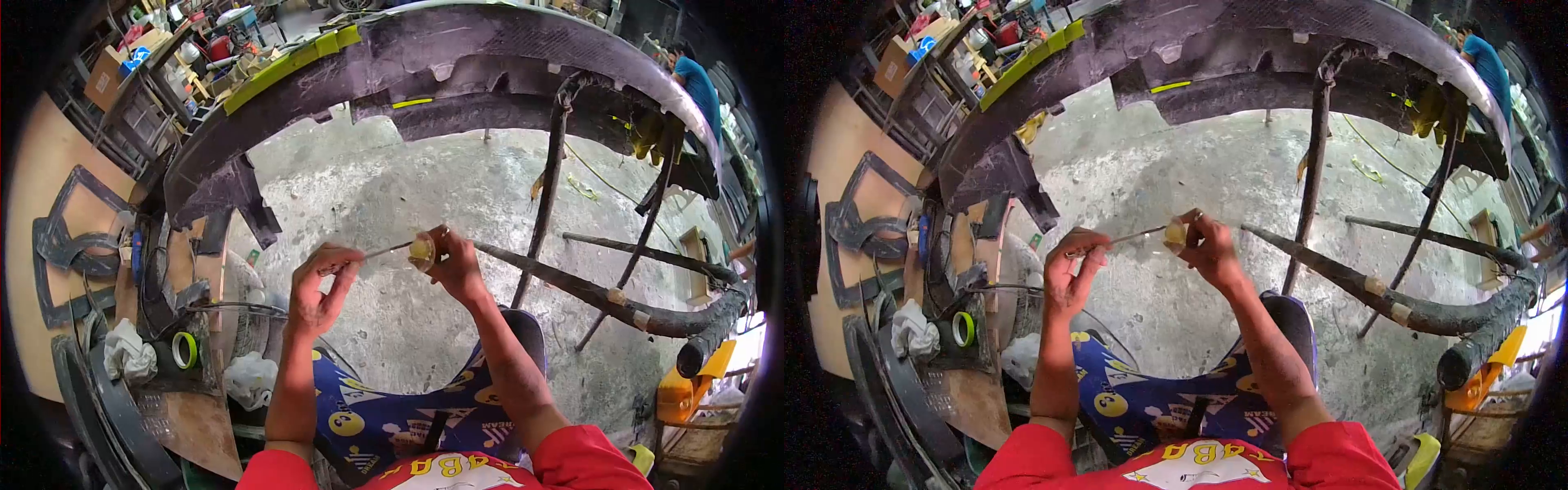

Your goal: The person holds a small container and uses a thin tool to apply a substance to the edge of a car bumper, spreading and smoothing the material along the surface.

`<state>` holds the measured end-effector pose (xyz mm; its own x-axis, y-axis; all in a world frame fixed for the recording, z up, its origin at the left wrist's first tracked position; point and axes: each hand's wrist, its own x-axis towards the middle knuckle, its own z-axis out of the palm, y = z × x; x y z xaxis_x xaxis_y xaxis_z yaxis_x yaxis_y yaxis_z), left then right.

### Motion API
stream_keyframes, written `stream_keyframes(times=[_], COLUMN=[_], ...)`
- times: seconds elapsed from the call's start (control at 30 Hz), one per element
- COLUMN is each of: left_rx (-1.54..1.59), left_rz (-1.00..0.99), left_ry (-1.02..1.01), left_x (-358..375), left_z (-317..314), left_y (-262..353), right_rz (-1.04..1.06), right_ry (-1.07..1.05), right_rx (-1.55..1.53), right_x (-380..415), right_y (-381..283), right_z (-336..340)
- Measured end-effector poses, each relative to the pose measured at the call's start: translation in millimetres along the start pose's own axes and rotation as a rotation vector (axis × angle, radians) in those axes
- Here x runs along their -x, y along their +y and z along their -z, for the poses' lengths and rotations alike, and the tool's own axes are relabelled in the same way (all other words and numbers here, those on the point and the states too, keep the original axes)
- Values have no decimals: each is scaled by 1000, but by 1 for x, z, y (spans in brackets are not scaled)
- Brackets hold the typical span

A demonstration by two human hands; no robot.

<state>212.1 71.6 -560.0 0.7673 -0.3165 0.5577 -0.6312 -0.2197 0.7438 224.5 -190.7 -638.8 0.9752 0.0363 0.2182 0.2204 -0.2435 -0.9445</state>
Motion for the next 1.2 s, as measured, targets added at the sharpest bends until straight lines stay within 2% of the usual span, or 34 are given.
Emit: stream_keyframes(times=[0.13, 0.2, 0.23, 0.27, 0.33, 0.4, 0.47, 0.6, 0.7, 0.8, 0.87, 0.97, 1.03, 1.07, 1.13, 1.2], left_rx=[-2, 48, 196, 188, 410, 500, 702, 666, 632, 551, 432, 293, 246, 244, 500, 583], left_rz=[-35, 100, 188, 182, 454, 473, 523, 492, 456, 448, 391, 347, 404, 402, 437, 448], left_ry=[-43, -15, 33, 37, 163, 223, 310, 408, 387, 418, 333, 242, 227, 227, 330, 394], left_x=[-4, -3, 1, 5, 9, 14, 19, 14, 14, 14, 13, 9, 10, 12, 19, 28], left_z=[-10, -18, -24, -27, -30, -35, -36, -27, -17, -12, -3, 3, 7, 8, 7, 3], left_y=[-6, -10, -20, -29, -37, -47, -53, -33, -28, -20, -12, 7, 8, 4, -13, -24], right_rz=[37, 88, 96, 136, 188, 67, 43, 26, 13, 135, -64, -37, -21, -18, -46, -57], right_ry=[27, 36, 33, 39, 43, -2, -42, -86, -109, -133, -212, -247, -281, -281, -317, -329], right_rx=[-81, -43, -47, 25, 89, 40, 35, -66, -120, -49, -139, -145, -110, -112, -203, -234], right_x=[1, 1, 0, -2, -4, -6, -6, -7, -7, -10, -9, -6, -7, -6, -6, -7], right_y=[4, 6, 9, 12, 12, 6, -2, -9, -14, 2, -16, -17, -14, -13, -15, -17], right_z=[-2, -3, -3, -4, -3, -1, 2, 3, 6, 5, 10, 8, 8, 7, 8, 9])
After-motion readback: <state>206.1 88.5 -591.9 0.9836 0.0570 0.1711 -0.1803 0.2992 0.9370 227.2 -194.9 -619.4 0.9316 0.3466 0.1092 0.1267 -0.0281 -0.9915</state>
